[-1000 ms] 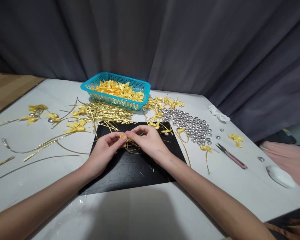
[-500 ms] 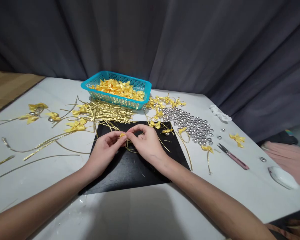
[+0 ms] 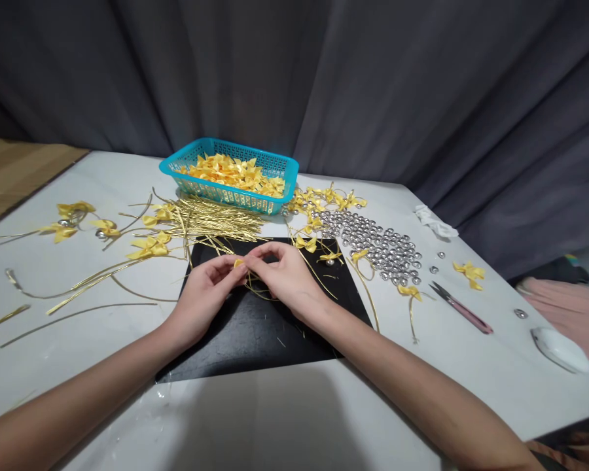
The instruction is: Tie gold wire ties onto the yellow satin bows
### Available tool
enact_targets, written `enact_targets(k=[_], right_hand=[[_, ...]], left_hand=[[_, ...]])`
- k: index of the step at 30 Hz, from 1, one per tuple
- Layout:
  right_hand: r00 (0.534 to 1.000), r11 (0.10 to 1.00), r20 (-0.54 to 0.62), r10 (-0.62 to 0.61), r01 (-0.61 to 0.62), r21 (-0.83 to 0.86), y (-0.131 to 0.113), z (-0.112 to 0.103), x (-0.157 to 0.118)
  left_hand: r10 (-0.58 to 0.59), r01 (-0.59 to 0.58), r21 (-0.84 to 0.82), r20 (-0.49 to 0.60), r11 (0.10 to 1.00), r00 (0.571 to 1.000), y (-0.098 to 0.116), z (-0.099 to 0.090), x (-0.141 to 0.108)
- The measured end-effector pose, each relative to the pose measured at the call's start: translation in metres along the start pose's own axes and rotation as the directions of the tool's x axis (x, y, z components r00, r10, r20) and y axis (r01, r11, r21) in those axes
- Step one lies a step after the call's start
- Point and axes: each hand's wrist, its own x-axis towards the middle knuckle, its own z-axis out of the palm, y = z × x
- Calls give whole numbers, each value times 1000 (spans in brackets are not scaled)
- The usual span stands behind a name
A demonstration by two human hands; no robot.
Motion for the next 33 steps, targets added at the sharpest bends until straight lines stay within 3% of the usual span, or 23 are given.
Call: enact_targets(k=[4, 13, 19, 25, 29, 33], right_hand=[[999, 996, -19, -49, 48, -72, 0, -2, -2], [991, 989, 20, -132, 133, -61, 2, 4, 3], [993, 987, 49, -104, 109, -118, -2, 0, 6], [938, 864, 96, -334, 345, -367, -7, -9, 7], [935, 803, 116, -336, 348, -483, -14, -13, 12], [929, 834, 137, -345, 370, -408, -21, -12, 16]], left_hand=[[4, -4, -20, -5, 1000, 1000, -1, 0, -1], [-4, 4, 20, 0, 1000, 1000, 3, 1, 0], [5, -5, -3, -26, 1000, 1000, 5, 2, -1], [34, -33, 24, -13, 999, 999, 4, 3, -1], [28, -28, 42, -6, 999, 1000, 3, 2, -1], [25, -25, 44, -19, 999, 999, 1, 2, -1]])
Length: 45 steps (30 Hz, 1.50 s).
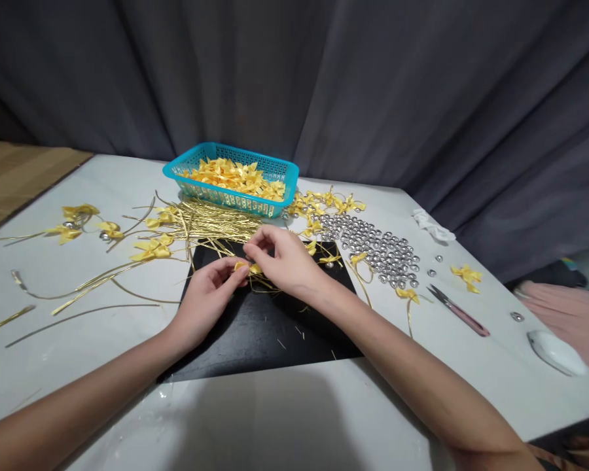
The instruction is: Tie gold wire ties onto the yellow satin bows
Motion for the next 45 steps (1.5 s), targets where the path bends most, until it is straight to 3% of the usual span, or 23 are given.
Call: enact_targets(k=[3, 9, 14, 29, 35, 41, 45], right_hand=[[998, 1000, 60, -10, 9, 21, 0, 0, 2], [981, 979, 165, -101, 128, -160, -3, -2, 5], [989, 967, 77, -129, 143, -213, -21, -8, 13], [991, 994, -82, -102, 105, 27, -60, -23, 21], [954, 974, -203, -221, 204, -103, -73, -27, 16], [951, 963, -197, -238, 206, -172, -83, -29, 12], [965, 978, -164, -207, 203, -37, -86, -32, 8]], left_hand=[[15, -15, -3, -12, 1000, 1000, -1, 0, 0], [45, -45, 24, -9, 999, 999, -3, 0, 1], [68, -68, 122, 2, 990, 998, -5, 0, 0], [66, -61, 145, -29, 988, 997, -8, 0, 0], [71, -67, 136, -26, 988, 997, -10, -1, 1], [78, -74, 135, -24, 988, 997, -11, -1, 1], [74, -70, 156, -19, 985, 997, -10, -1, 1]])
